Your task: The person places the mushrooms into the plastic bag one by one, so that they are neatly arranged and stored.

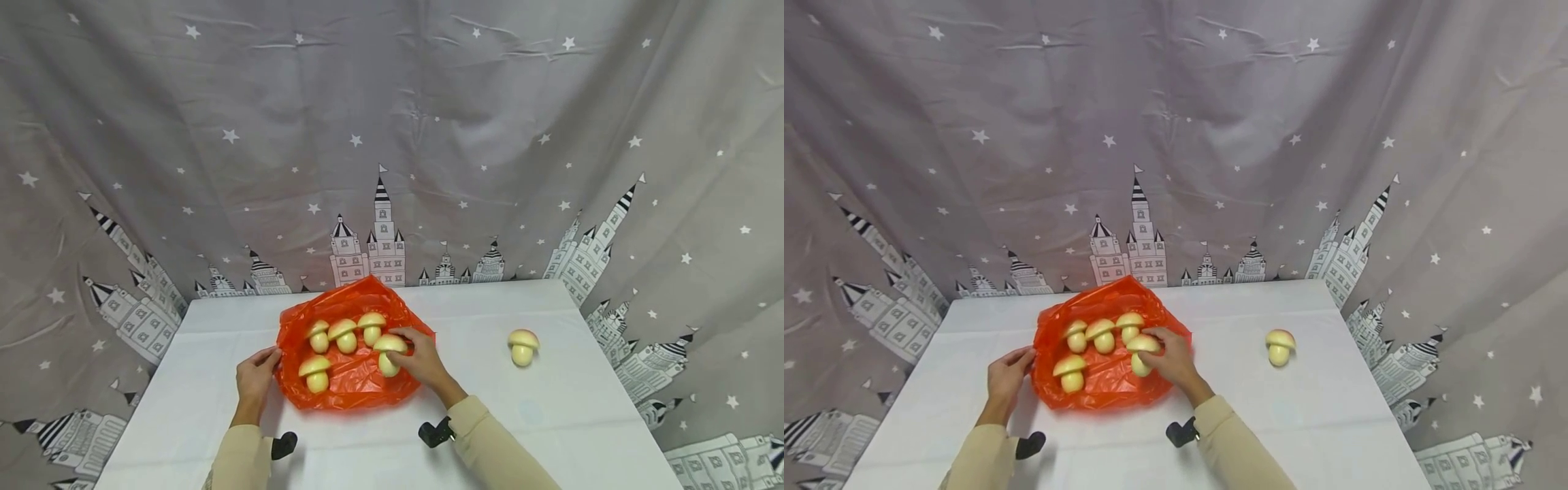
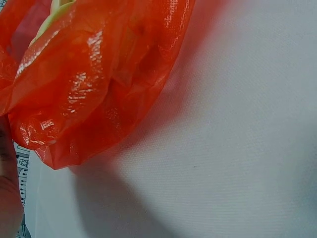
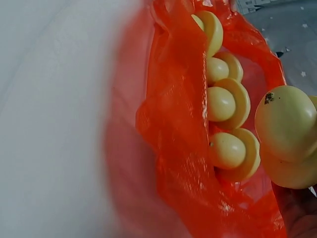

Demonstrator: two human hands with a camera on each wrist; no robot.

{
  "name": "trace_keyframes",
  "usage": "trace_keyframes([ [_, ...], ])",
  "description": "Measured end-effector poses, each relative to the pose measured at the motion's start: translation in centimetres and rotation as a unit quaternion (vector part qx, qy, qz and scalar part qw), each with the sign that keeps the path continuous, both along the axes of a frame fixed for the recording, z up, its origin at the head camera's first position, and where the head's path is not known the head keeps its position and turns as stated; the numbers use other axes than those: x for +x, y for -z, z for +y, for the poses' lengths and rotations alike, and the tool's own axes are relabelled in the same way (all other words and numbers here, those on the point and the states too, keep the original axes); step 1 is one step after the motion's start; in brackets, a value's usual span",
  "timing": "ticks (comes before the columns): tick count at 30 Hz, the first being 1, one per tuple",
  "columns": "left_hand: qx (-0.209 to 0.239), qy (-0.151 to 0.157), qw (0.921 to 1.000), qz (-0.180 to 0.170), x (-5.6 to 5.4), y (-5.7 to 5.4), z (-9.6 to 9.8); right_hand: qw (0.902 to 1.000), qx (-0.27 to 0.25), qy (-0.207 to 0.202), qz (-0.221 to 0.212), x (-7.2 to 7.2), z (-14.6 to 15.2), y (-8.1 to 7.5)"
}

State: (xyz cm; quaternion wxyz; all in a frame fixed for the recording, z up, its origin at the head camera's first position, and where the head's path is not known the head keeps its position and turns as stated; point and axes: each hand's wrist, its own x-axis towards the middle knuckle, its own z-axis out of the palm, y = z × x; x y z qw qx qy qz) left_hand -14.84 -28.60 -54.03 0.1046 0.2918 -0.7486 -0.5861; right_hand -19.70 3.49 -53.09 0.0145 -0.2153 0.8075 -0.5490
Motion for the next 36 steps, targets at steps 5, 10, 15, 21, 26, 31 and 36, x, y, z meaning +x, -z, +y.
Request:
trace_keyframes([
  [5, 0.011, 0.000, 0.9999, 0.011, 0.1, 0.0, -0.2, 0.9997, 0.018, -0.015, -0.005, 0.0, -0.7, -0.2],
  [10, 0.014, -0.002, 0.9998, 0.014, 0.0, 0.1, -0.4, 0.9985, 0.037, -0.030, -0.028, -0.1, -1.5, -0.6],
  [15, 0.015, -0.006, 0.9998, 0.009, -0.2, -0.1, -0.5, 0.9974, 0.049, -0.034, -0.039, -0.5, -2.3, -0.3],
  [21, 0.010, -0.003, 0.9999, 0.013, -0.4, -0.1, -0.6, 0.9958, 0.070, -0.042, -0.043, -1.0, -3.3, -0.4],
  [26, 0.009, -0.003, 0.9999, 0.010, -0.3, 0.1, -0.6, 0.9920, 0.099, -0.057, -0.054, -1.3, -4.0, -0.1],
  [31, 0.006, -0.001, 1.0000, -0.002, -0.3, 0.2, -0.4, 0.9897, 0.102, -0.061, -0.079, -1.4, -4.6, 0.1],
  [36, 0.013, -0.003, 0.9999, 0.004, -0.1, 0.3, -0.4, 0.9882, 0.101, -0.052, -0.103, -1.2, -5.5, 0.7],
])
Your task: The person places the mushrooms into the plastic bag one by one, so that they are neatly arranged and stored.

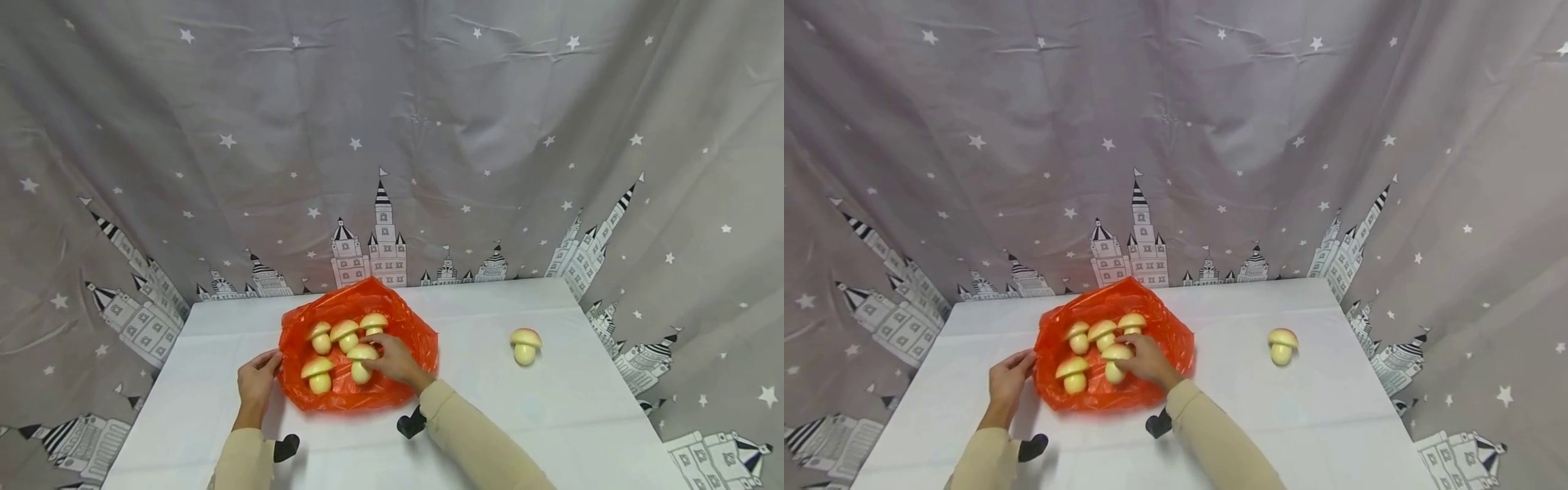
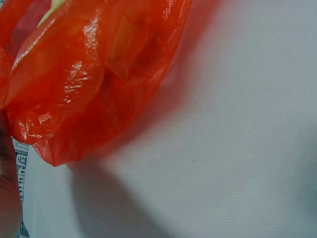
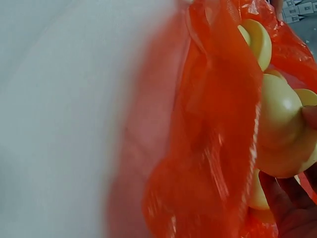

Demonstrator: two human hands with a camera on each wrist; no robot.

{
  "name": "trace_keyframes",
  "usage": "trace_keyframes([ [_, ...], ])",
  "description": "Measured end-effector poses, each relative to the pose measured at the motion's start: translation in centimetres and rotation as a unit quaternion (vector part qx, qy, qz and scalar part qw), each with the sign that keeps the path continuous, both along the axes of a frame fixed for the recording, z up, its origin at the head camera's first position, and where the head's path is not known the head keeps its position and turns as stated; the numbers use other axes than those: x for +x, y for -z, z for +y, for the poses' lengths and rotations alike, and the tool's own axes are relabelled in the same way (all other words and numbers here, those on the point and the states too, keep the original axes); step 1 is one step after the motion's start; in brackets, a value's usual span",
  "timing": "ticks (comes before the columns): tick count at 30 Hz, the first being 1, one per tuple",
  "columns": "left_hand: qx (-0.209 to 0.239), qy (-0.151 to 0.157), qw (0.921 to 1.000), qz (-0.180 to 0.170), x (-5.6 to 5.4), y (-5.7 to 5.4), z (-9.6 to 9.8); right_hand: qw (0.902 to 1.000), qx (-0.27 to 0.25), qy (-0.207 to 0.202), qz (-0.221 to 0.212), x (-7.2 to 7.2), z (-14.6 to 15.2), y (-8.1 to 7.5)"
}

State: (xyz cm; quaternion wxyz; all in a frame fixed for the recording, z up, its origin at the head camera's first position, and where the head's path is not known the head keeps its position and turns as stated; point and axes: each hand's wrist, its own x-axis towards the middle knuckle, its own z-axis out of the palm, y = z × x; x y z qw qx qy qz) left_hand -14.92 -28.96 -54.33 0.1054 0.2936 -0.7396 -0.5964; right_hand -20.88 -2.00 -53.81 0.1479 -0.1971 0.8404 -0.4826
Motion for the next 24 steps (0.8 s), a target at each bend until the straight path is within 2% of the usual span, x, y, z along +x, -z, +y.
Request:
trace_keyframes([
  [10, 0.013, -0.002, 0.9999, 0.004, -0.1, 0.3, -0.2, 0.9988, -0.015, 0.018, -0.042, 0.5, -2.3, 1.0],
  [24, 0.023, -0.013, 0.9996, 0.011, -0.1, 0.7, 0.0, 0.9978, -0.015, 0.036, -0.054, 1.3, -4.2, 1.6],
])
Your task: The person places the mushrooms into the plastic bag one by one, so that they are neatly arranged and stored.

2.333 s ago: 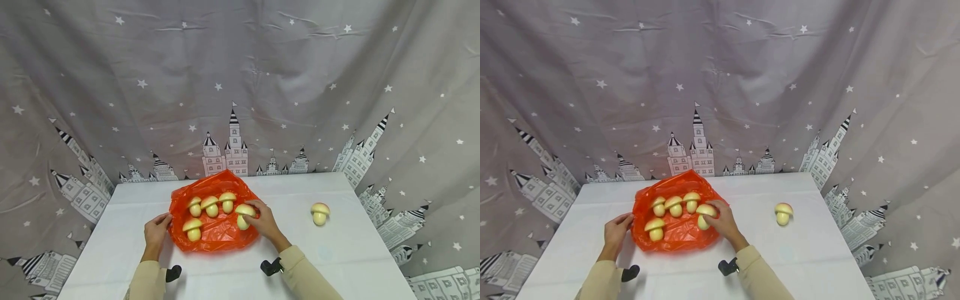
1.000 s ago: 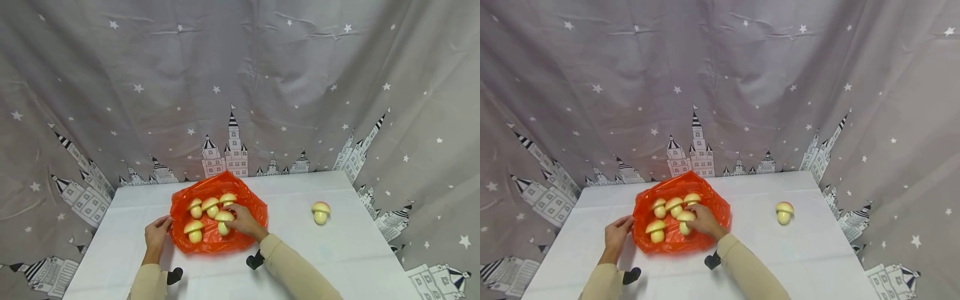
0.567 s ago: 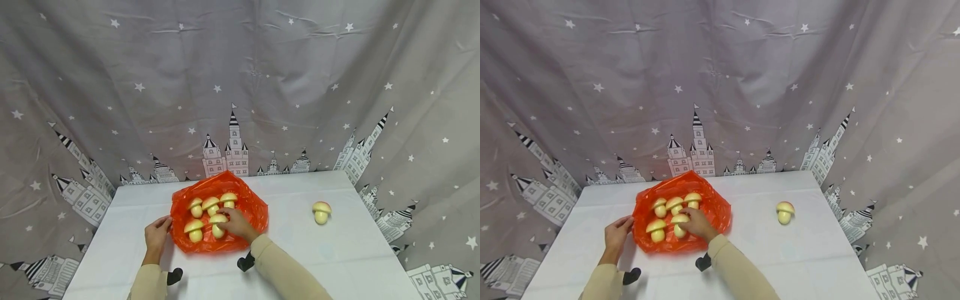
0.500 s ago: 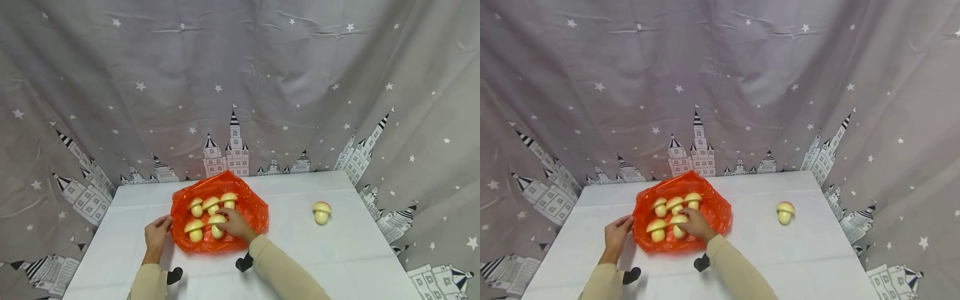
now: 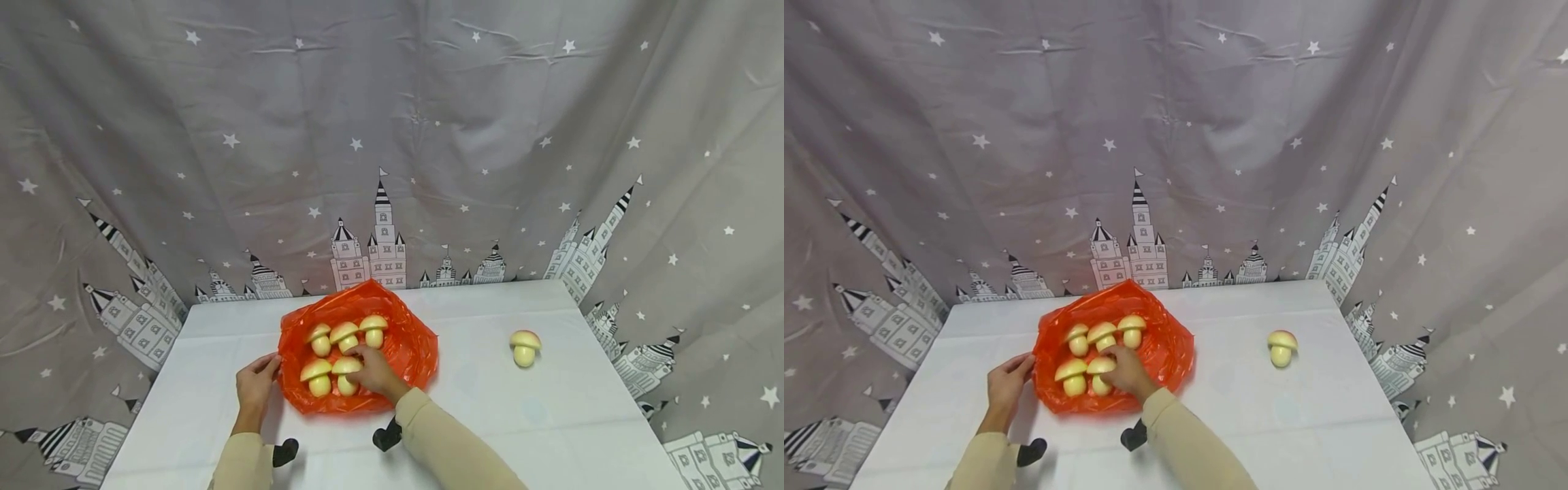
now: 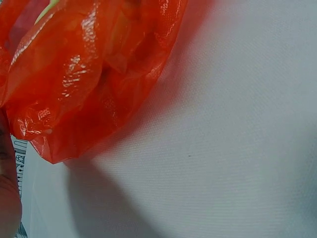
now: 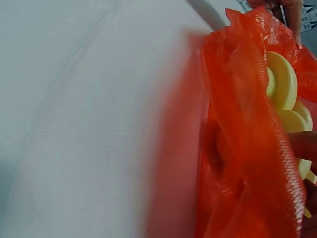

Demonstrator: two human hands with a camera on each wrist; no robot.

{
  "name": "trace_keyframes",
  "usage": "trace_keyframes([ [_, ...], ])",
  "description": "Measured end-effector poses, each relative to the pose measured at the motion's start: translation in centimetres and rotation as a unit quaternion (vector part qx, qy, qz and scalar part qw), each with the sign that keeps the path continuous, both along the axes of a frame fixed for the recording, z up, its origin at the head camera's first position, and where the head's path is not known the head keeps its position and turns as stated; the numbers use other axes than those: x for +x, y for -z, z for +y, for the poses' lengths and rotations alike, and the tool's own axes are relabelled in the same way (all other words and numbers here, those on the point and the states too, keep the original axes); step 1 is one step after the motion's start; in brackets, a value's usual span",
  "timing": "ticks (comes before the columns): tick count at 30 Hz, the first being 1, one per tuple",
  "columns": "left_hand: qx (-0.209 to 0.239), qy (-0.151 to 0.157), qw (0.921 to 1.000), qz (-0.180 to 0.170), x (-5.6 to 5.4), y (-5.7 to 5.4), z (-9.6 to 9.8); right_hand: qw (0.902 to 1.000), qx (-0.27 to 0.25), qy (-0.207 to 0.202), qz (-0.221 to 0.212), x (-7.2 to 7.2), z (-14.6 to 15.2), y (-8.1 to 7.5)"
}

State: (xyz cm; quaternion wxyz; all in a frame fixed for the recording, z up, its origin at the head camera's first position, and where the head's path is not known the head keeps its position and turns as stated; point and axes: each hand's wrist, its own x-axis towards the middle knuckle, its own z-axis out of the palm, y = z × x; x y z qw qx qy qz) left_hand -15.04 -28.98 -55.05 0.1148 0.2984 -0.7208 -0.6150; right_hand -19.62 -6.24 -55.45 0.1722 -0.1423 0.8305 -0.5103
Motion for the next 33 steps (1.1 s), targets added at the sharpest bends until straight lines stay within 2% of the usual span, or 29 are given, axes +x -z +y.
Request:
trace_keyframes([
  [3, 0.002, -0.001, 1.0000, -0.002, -0.1, 0.0, 0.1, 1.0000, 0.000, 0.003, -0.001, 0.0, 0.1, 0.1],
  [9, -0.031, 0.016, 0.9993, -0.012, -0.3, -0.2, -0.1, 0.9999, -0.015, 0.001, -0.007, -0.1, 0.7, -0.3],
  [18, -0.033, 0.025, 0.9989, -0.022, -0.4, -0.6, -0.1, 0.9961, -0.087, 0.009, -0.001, -0.7, 2.8, -2.0],
  [23, -0.044, 0.032, 0.9980, -0.032, -0.3, -0.5, -0.1, 0.9893, -0.144, 0.021, 0.007, -0.5, 4.8, -3.1],
  [28, -0.049, 0.037, 0.9975, -0.033, -0.2, -0.5, 0.0, 0.9812, -0.188, 0.026, 0.035, -0.7, 7.0, -3.6],
  [33, -0.037, 0.018, 0.9987, -0.028, -0.3, -0.3, 0.3, 0.9727, -0.220, 0.036, 0.064, -0.8, 9.4, -4.8],
])
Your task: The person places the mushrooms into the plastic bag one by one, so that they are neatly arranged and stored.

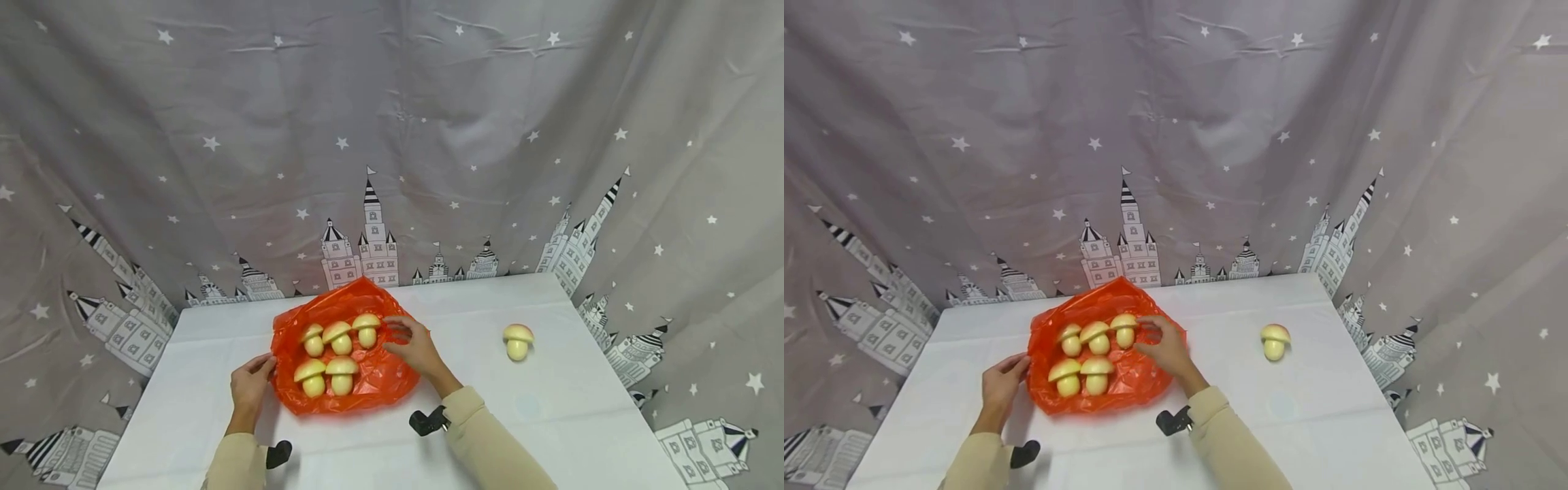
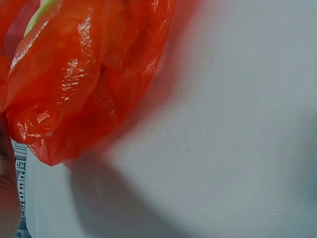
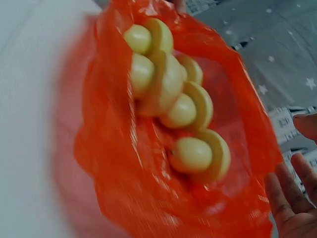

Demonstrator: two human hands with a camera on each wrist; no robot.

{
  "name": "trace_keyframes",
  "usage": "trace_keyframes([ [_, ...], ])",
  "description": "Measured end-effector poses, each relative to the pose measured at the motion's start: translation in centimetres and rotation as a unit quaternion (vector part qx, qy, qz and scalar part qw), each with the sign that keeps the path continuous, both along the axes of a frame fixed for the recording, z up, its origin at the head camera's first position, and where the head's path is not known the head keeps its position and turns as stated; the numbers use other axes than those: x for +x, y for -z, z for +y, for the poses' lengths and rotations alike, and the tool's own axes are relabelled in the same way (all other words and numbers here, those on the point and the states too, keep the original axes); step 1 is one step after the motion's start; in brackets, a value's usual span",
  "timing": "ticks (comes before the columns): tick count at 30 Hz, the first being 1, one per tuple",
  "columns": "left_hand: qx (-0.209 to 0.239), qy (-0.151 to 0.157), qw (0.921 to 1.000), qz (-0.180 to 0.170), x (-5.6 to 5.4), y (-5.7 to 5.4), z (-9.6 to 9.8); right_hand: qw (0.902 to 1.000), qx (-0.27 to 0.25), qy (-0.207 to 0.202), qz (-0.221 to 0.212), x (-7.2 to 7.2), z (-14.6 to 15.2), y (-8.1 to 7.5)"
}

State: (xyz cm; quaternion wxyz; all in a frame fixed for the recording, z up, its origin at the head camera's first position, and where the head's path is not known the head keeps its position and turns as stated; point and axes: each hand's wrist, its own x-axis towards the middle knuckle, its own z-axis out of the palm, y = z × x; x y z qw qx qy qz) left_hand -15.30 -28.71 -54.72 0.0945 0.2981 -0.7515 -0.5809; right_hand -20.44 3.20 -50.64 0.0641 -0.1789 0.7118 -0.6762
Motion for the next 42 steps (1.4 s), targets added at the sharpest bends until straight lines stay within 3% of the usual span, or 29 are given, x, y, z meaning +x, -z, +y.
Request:
trace_keyframes([
  [5, 0.000, -0.004, 1.0000, -0.005, 0.0, -0.1, 0.1, 0.9994, 0.010, 0.016, 0.028, 0.5, 2.5, -2.1],
  [8, -0.008, 0.011, 0.9999, -0.006, 0.0, -0.3, 0.0, 0.9986, 0.011, 0.033, 0.039, 0.7, 3.8, -2.5],
  [13, -0.005, 0.024, 0.9997, -0.001, 0.0, -0.5, 0.0, 0.9951, 0.025, 0.076, 0.058, 0.3, 5.8, -2.2],
  [16, -0.004, 0.025, 0.9997, -0.001, -0.2, -0.6, 0.0, 0.9928, 0.038, 0.104, 0.047, -0.1, 7.0, -1.8],
  [18, -0.006, 0.022, 0.9997, -0.001, -0.2, -0.7, -0.1, 0.9890, 0.050, 0.128, 0.054, -0.9, 8.0, -0.6],
  [23, -0.015, 0.019, 0.9997, 0.000, -0.3, -0.5, -0.4, 0.9713, 0.113, 0.183, 0.102, -2.5, 10.9, 2.4],
  [30, -0.015, 0.020, 0.9996, -0.010, -0.2, -0.5, -0.4, 0.9408, 0.168, 0.246, 0.161, -2.9, 14.8, 3.4],
  [37, -0.013, 0.015, 0.9997, -0.013, -0.3, -0.3, -0.3, 0.9174, 0.207, 0.306, 0.148, -2.8, 17.9, 4.3],
  [42, 0.021, -0.002, 0.9995, -0.024, -0.7, 0.3, -0.6, 0.9160, 0.221, 0.320, 0.100, -2.4, 19.4, 4.3],
])
